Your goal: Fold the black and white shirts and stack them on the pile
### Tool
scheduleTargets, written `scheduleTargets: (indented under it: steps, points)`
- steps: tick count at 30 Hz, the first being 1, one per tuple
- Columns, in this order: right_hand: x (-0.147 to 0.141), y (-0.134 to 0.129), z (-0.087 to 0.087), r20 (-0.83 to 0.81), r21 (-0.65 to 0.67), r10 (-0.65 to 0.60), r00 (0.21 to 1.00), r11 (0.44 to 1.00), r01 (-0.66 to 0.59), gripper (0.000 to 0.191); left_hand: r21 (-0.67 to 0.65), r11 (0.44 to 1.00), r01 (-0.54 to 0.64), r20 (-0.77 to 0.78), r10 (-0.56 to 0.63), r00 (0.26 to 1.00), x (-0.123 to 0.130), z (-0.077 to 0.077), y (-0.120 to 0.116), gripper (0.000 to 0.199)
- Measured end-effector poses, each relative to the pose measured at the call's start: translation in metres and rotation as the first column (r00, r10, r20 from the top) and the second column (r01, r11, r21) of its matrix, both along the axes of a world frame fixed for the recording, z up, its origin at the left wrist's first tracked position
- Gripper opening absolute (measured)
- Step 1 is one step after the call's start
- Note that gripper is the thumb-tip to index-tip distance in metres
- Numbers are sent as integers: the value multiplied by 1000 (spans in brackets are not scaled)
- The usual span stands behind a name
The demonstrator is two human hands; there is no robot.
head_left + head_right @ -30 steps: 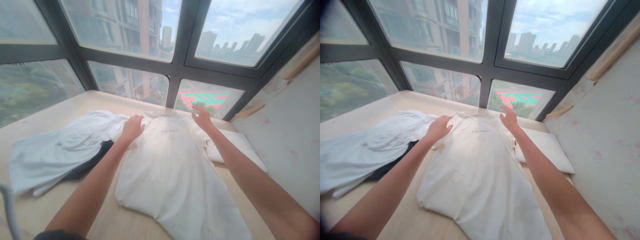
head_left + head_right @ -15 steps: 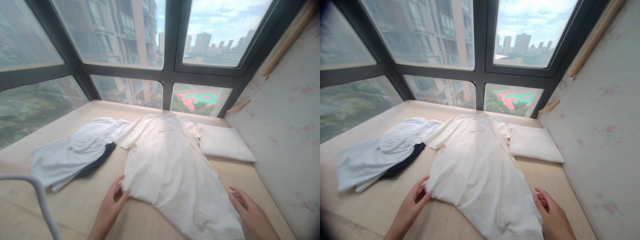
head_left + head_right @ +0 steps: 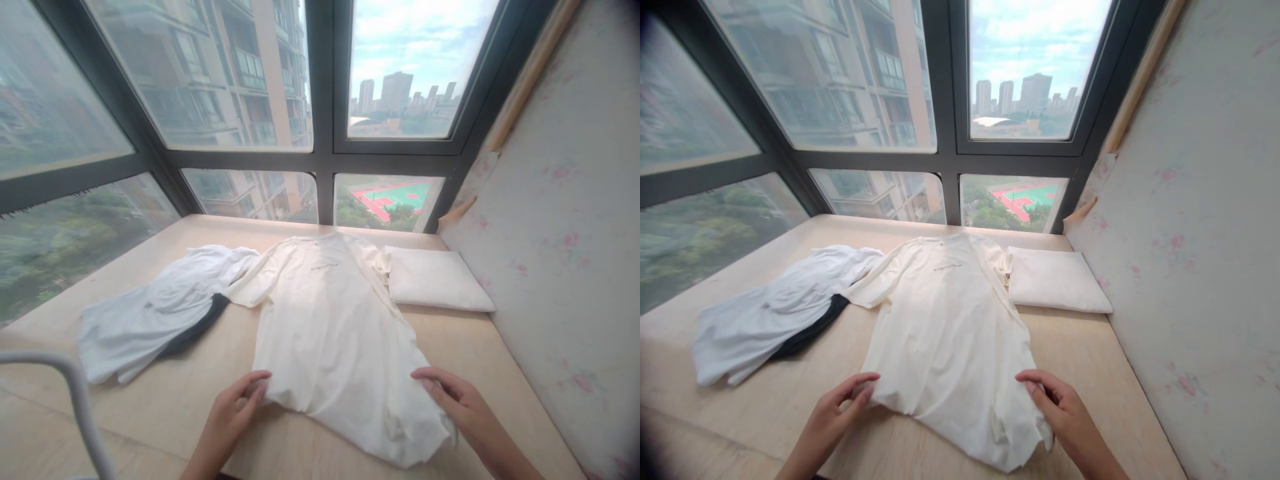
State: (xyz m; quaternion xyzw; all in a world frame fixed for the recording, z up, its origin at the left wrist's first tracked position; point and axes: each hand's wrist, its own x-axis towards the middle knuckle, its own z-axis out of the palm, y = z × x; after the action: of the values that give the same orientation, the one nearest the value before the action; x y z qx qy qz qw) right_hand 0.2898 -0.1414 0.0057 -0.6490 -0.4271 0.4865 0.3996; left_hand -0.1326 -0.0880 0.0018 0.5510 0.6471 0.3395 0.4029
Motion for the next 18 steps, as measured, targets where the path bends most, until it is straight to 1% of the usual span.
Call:
scheduleTargets:
  steps: [2,4,5,6,7,8,10,12,13,15,16,18]
  points:
    - [9,13,8,-139,-1,-89,986,996,90,46,-5,990,-141,156,140,978,-11,16,9,49]
    - [18,30,9,-227,25,-140,964,988,149,43,-62,951,-303,322,307,896,-18,30,24,55]
    - [21,38,7,-230,40,-146,962,986,160,43,-99,928,-358,376,368,850,-20,35,33,57]
    - [23,47,2,-205,45,-143,968,987,155,43,-137,915,-380,409,402,819,-20,38,42,59]
    - [24,54,-4,-163,34,-130,978,990,137,44,-170,913,-370,426,407,808,-19,37,51,60]
    - [24,60,-10,-115,11,-109,987,994,110,46,-199,920,-339,429,393,813,-18,35,57,62]
    - [24,66,-25,-25,-39,-54,998,998,53,50,-232,938,-257,394,332,857,-15,23,63,65]
    - [25,63,-38,51,-58,5,999,998,-2,54,-199,954,-223,273,272,923,-17,6,58,66]
    - [26,59,-42,83,-53,31,996,998,-26,56,-155,961,-229,184,256,949,-20,-3,52,67]
    - [27,47,-48,121,-26,79,990,997,-76,61,-83,968,-236,46,241,970,-29,-18,36,73]
    - [28,40,-48,128,-8,101,987,995,-101,63,-83,967,-241,10,243,970,-34,-25,26,79]
    - [27,27,-47,147,26,146,978,988,-152,68,-140,956,-258,0,260,965,-42,-33,3,91]
